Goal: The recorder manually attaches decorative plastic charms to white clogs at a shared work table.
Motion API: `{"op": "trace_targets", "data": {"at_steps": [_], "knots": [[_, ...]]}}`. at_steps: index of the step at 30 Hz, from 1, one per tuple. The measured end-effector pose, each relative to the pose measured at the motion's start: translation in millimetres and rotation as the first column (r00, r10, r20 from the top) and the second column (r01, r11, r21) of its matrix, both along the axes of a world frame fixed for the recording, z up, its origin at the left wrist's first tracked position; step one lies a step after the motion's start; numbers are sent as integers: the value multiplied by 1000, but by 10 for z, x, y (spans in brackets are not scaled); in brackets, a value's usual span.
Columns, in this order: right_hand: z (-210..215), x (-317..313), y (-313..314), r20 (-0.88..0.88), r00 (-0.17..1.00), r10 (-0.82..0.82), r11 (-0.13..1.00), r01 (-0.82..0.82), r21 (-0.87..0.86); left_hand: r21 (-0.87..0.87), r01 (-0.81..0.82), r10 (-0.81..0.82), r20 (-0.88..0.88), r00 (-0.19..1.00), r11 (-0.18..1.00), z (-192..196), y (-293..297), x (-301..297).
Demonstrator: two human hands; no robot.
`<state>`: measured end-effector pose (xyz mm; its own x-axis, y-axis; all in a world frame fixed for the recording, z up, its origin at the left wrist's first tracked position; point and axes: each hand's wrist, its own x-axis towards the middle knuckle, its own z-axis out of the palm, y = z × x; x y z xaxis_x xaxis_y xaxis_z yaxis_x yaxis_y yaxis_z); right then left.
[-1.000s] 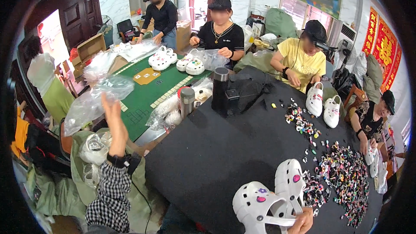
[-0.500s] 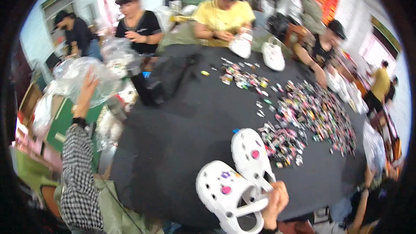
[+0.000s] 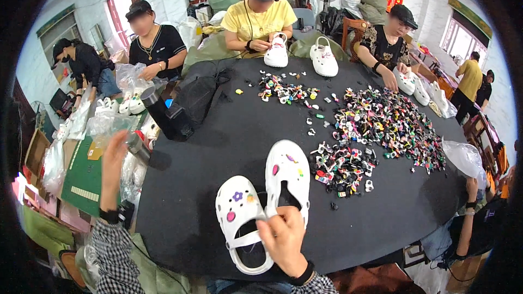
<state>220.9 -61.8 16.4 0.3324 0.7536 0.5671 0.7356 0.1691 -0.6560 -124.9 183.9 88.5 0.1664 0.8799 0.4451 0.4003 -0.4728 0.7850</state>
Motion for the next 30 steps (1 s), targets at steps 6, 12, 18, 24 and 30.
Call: {"op": "trace_targets", "data": {"at_steps": [6, 12, 18, 24, 30], "knots": [[129, -12, -35, 38, 982, 183, 972, -175, -157, -10, 332, -317, -328, 890, 943, -133, -1108, 966], [183, 134, -205, 248, 927, 281, 957, -251, -144, -249, 426, -472, -166, 866, 870, -767, -1643, 1569], [155, 351, -192, 397, 887, 238, 971, -207, -121, -363, 285, -416, -362, 834, 887, -784, -1698, 1722], [178, 355, -278, 229, 905, 358, 934, -347, -89, -204, 400, -404, 20, 914, 894, -772, -1506, 1701], [60, 147, -230, 245, 855, 456, 871, -486, 73, -95, 497, -504, -69, 861, 862, -1068, -1472, 1718]]}}
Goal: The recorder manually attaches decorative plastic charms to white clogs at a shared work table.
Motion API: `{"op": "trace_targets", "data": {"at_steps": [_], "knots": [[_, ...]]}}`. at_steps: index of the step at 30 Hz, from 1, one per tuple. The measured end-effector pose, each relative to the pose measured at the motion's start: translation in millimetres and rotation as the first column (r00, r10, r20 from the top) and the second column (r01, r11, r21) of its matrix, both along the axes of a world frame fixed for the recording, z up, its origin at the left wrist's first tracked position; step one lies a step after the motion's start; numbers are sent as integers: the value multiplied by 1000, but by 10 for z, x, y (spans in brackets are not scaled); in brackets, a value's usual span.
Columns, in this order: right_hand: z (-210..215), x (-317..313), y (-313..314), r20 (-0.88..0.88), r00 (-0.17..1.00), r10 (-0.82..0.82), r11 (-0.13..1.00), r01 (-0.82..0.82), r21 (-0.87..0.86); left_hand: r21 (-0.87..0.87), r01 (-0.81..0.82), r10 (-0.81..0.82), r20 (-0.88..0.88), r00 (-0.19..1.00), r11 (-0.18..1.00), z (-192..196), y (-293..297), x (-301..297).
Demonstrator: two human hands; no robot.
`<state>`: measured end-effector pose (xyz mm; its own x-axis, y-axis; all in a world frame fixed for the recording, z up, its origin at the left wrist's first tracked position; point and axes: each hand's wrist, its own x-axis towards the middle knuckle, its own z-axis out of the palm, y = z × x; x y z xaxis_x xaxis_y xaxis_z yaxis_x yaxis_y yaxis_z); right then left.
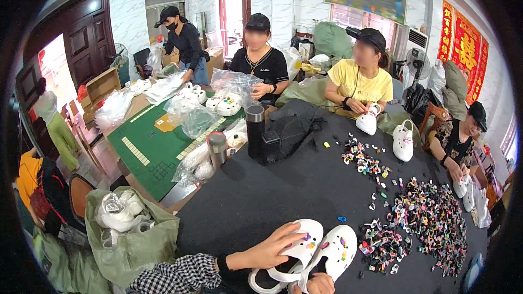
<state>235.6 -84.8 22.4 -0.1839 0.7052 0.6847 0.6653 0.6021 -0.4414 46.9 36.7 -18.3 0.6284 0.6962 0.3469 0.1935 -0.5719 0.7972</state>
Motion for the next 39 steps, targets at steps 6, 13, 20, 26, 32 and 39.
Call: {"op": "trace_targets", "data": {"at_steps": [6, 13, 20, 26, 32, 39], "knots": [[-38, 140, -51, -93, 991, 93, 995, -91, 30, 32, -63, 62, 24, 998, 998, -26, -108, 69], [-8, 124, 16, -15, 984, 179, 984, -179, -2, 58, -174, 178, -78, 981, 983, -21, -141, 23], [104, 176, -77, 46, 990, 132, 984, -126, -124, 1, -96, 96, -76, 993, 995, -78, -88, 25], [429, 279, -191, 272, 962, -37, 989, 74, -129, -11, -72, 72, -52, 996, 997, -104, -43, 64], [332, 35, -125, 269, 961, -58, 994, 82, -78, -18, -84, 84, -34, 996, 996, -196, -64, 115], [130, -121, -70, 111, 990, -87, 974, 108, -200, 72, -122, 112, 129, 985, 990, 112, -129, 80]]}}
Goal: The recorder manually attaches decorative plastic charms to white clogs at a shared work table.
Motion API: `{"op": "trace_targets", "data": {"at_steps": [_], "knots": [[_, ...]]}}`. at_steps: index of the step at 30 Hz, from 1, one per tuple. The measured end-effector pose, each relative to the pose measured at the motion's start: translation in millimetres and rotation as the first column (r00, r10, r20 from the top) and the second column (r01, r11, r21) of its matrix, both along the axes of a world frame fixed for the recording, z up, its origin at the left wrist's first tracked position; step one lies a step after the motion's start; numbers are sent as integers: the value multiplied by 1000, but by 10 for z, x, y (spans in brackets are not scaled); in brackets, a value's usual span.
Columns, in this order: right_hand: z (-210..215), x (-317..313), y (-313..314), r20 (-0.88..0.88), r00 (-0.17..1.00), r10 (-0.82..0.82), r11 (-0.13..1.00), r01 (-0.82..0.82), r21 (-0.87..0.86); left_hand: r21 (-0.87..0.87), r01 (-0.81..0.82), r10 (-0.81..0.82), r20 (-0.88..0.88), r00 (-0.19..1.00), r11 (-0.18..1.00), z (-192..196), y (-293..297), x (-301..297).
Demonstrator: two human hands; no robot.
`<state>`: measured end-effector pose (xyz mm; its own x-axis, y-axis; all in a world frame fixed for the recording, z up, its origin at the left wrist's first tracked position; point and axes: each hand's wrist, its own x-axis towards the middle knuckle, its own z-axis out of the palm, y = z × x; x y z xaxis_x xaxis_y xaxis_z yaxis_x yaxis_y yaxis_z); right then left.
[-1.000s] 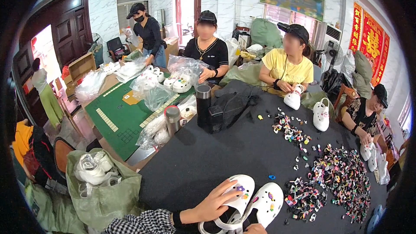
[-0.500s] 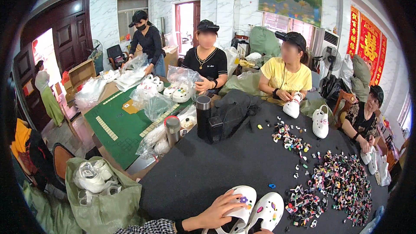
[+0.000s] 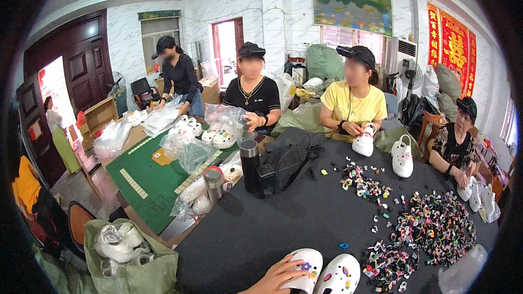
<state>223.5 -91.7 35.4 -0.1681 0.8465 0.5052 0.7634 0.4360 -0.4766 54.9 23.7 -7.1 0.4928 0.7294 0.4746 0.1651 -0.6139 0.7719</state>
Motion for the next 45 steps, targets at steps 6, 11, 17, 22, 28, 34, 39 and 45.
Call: {"op": "trace_targets", "data": {"at_steps": [6, 11, 17, 22, 28, 34, 39, 45], "knots": [[-91, 11, 24, 0, 999, -40, 997, 40, 62, 27, 10, -9, -26, 1000, 1000, 0, 32, 26], [-52, 14, 10, 13, 998, -58, 997, 57, 48, 53, 129, -120, -143, 982, 990, 56, 120, -88], [-116, 48, -66, 18, 998, -57, 998, 56, 33, -457, 230, -94, 300, 949, 859, 652, 880, -829], [-91, 32, -113, 38, 999, -30, 999, 29, 14, -408, 190, 172, 698, 695, 893, 1315, 1410, -1334], [-111, 41, -1, 64, 998, -28, 998, 31, -48, -377, 132, 112, 560, 821, 917, 1415, 954, -1082], [-43, 31, 76, 79, 994, -72, 997, 74, -25, -390, 320, -262, 195, 945, 863, 690, 514, -580], [-87, -7, 64, 88, 995, -36, 999, 36, -5, -493, 147, -85, 144, 986, 857, -345, 578, -472], [-126, 16, -94, 74, 996, -42, 999, 44, -15, -637, 138, -105, 90, 990, 758, -495, 611, -532]]}}
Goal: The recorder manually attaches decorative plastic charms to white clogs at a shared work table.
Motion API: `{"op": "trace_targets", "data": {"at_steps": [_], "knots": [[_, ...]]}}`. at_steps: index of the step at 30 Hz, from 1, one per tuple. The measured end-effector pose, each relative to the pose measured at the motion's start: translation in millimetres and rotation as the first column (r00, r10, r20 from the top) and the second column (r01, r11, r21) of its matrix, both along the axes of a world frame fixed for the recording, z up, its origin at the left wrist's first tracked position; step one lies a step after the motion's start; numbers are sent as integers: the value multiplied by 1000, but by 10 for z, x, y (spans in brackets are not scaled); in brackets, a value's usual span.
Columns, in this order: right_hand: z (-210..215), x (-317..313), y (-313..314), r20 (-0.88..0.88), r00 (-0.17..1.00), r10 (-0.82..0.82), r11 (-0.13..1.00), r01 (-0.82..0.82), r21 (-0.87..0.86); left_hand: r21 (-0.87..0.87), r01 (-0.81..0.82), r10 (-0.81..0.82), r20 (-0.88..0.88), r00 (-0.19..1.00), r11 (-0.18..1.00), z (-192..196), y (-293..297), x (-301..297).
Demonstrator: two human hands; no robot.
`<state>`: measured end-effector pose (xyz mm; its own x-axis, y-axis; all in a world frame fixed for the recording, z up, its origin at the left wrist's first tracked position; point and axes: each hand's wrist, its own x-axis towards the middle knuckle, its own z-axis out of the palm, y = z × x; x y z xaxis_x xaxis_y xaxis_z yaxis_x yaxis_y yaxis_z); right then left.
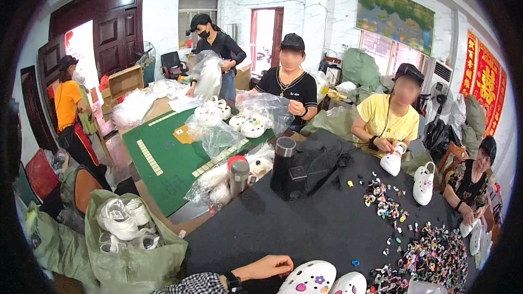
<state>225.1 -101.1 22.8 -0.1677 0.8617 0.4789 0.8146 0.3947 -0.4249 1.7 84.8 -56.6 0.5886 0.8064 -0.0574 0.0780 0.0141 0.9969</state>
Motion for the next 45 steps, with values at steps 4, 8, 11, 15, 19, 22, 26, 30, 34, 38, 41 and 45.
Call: {"op": "trace_targets", "data": {"at_steps": [4, 8, 11, 15, 19, 22, 26, 30, 34, 38, 41, 45], "knots": [[51, -15, 52, -10, 1000, -13, 1000, 13, -6, 6, -9, 8, 52, 999, 1000, 21, 82, 6], [88, -30, 109, -9, 1000, -6, 1000, 6, -10, -9, -18, 19, 7, 1000, 1000, 17, 125, -11], [53, -25, 136, 6, 1000, -13, 1000, 13, -3, -4, -9, 9, 30, 1000, 1000, 12, 153, -35], [44, -26, 105, 3, 1000, -23, 1000, 23, 12, -43, -14, 16, 47, 999, 999, 55, 110, -32], [-57, -2, 56, 8, 999, -54, 998, 54, 39, -24, -4, 4, 13, 1000, 1000, 21, 102, -51], [-40, -38, 35, 18, 996, -90, 992, 88, 95, -29, -3, 5, 59, 998, 1000, 0, 92, -59], [155, -76, 6, 134, 980, -145, 989, 145, 10, -9, 14, -13, 6, 1000, 1000, 106, 101, -59], [165, -63, 14, 140, 988, -66, 998, 67, 1, -29, 8, -6, 87, 996, 1000, -34, 100, -56], [153, -31, -13, 140, 989, -44, 998, 49, -37, -2, 17, -17, 50, 999, 1000, 6, 102, -58], [139, -26, -72, 122, 992, -35, 999, 39, -31, -12, 11, -11, 28, 1000, 1000, -2, 105, -52], [91, -56, -41, 127, 990, -54, 998, 56, -7, -5, 5, -4, 51, 999, 1000, -17, 136, -68], [116, -85, -53, 85, 993, -86, 996, 88, -28, -35, 20, -18, 45, 999, 999, -52, 147, -70]]}}
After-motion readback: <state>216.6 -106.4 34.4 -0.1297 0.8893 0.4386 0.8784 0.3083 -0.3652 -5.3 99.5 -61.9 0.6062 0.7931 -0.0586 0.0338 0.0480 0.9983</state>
